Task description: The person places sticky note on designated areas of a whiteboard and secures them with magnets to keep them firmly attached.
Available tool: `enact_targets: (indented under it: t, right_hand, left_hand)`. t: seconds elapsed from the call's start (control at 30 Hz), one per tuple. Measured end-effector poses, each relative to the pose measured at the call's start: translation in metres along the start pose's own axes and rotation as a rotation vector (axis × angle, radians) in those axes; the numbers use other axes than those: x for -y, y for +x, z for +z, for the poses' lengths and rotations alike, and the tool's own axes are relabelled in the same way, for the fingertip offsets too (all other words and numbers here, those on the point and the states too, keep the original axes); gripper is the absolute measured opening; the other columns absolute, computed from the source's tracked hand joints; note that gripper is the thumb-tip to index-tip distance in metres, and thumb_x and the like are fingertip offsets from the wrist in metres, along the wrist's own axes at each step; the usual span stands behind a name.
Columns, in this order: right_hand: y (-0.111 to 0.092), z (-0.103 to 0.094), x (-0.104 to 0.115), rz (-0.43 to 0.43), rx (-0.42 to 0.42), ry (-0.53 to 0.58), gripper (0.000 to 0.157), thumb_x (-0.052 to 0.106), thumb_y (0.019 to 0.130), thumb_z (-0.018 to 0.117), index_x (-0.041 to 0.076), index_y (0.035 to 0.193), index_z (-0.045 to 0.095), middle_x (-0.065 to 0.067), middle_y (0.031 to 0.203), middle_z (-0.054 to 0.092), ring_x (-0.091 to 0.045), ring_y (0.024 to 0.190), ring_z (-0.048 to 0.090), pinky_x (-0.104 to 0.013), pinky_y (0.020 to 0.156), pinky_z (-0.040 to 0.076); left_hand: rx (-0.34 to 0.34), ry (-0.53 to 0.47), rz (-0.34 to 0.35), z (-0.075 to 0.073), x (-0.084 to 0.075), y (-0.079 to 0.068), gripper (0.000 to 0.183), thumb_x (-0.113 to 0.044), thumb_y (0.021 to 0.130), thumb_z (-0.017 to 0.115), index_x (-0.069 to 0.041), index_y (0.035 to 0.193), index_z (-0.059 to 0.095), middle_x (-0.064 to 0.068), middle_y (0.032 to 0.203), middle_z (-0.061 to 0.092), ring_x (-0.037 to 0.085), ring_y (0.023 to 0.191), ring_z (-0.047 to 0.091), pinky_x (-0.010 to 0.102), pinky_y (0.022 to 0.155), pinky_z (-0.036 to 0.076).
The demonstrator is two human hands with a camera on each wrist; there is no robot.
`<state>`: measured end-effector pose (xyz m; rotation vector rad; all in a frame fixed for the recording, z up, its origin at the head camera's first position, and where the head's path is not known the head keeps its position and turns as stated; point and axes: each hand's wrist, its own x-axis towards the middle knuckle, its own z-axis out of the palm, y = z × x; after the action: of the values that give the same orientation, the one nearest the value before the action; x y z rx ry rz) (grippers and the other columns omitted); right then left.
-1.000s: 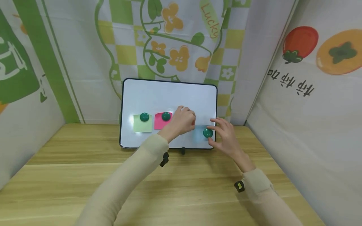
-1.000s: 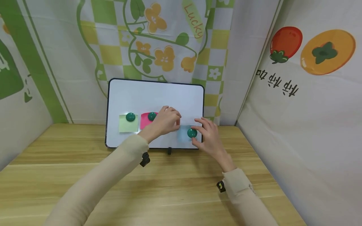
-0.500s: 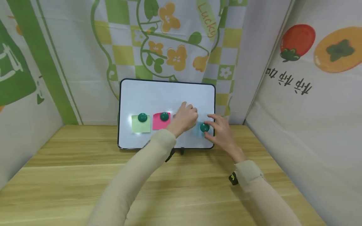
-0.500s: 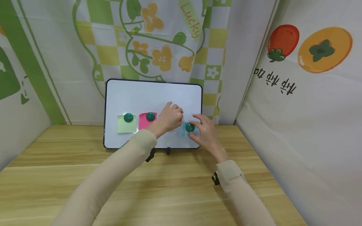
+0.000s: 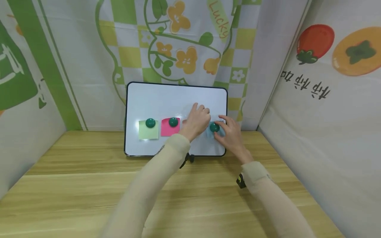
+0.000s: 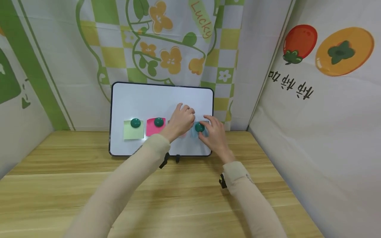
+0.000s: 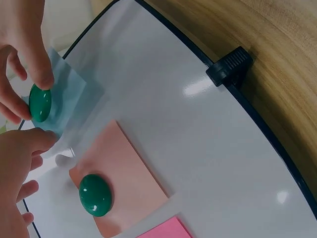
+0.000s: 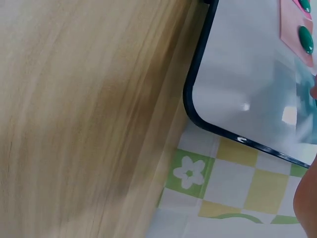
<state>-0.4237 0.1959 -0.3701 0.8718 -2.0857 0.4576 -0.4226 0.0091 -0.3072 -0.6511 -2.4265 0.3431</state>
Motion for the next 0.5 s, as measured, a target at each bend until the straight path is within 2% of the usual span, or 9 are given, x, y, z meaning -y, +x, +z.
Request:
enact_targets:
  t: [0.2, 0.5]
  right_hand:
    - [0.002, 0.004, 0.002, 0.026, -0.02, 0.006, 0.039, 0.012, 0.079, 0.079, -0.003, 0.115, 0.068, -0.022, 0.134, 0.057, -0.042, 0.12, 0.055, -0.056, 0.099, 0.045]
    - [0.011, 0.012, -0.004, 0.069, 0.003, -0.061, 0.04, 0.016, 0.08, 0.078, 0.0, 0.116, 0.069, -0.019, 0.134, 0.058, -0.039, 0.119, 0.057, -0.055, 0.099, 0.047]
  left_hand:
    - [-0.035, 0.048, 0.009, 0.004, -0.003, 0.005, 0.015, -0.018, 0.095, 0.062, -0.018, 0.094, 0.078, -0.002, 0.107, 0.07, 0.022, 0.109, 0.06, 0.048, 0.108, 0.039]
    - [0.021, 0.076, -0.022, 0.007, -0.002, 0.008, 0.013, -0.02, 0.092, 0.068, -0.017, 0.1, 0.077, 0.001, 0.117, 0.067, 0.024, 0.119, 0.055, 0.05, 0.113, 0.035]
